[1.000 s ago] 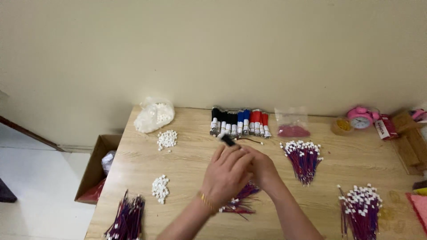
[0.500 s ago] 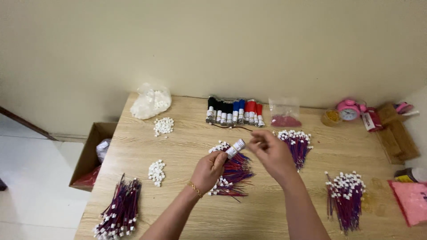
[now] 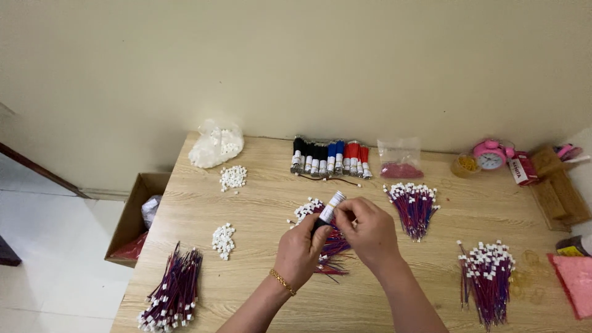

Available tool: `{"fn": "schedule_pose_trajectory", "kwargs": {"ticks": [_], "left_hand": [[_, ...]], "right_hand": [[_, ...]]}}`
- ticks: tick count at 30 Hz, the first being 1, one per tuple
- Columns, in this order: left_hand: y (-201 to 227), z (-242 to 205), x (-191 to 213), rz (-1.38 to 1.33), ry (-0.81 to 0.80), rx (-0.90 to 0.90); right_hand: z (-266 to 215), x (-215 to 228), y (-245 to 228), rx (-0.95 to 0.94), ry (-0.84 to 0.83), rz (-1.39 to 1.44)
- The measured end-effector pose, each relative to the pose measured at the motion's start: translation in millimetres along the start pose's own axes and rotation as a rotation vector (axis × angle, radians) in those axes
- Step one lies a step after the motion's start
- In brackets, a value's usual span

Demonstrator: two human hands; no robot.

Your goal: Sorting and organizing bundles of electrical wires with connectors on a table

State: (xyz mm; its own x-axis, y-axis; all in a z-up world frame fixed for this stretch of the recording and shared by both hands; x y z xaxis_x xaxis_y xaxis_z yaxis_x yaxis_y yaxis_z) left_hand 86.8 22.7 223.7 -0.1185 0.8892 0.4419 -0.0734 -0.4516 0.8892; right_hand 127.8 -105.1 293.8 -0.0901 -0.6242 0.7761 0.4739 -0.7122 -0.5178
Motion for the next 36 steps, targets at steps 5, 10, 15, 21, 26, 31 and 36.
{"fn": "schedule_pose_trajectory", "kwargs": {"ticks": [5, 10, 15, 21, 26, 31, 36], "left_hand": [[10, 2, 6, 0.093, 0.039, -0.004], [5, 5, 5, 0.096, 0.077, 0.027], [-5, 6, -3, 0.189, 0.096, 0.042], [0, 1, -4, 0.278, 0.223, -0.113], [17, 1, -1, 0.423, 0.194, -0.314], [33, -16, 1, 0.371, 0.043, -0.625], [-134, -16, 13, -0.012, 0.058, 0.43]], "right_hand": [[5, 0, 2, -0.082, -0.112, 0.168], [-6, -6, 4, -0.07, -0.128, 0.448], [-17, -41, 53, -0.161, -0.154, 0.689], [-14, -33, 35, -0.347, -0.295, 0.597], [-2, -9, 35, -0.206, -0.09, 0.624], [-9, -34, 115, -0.699, 0.158, 1.309], [-63, -62, 223, -0.89, 0.327, 1.104]]}}
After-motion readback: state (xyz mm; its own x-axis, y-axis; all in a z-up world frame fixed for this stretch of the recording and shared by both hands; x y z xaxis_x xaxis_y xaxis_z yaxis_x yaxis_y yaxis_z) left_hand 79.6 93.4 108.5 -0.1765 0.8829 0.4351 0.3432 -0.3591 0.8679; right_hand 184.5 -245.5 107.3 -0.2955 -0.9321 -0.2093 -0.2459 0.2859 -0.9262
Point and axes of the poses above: each hand's wrist, its own z-axis towards the middle knuckle, its own x-axis out of the back of the hand, y = z × x, the point moved 10 cm from there along z, towards the middle knuckle, and after that the axes turned 4 degrees about -z, right-handed, at the moved point
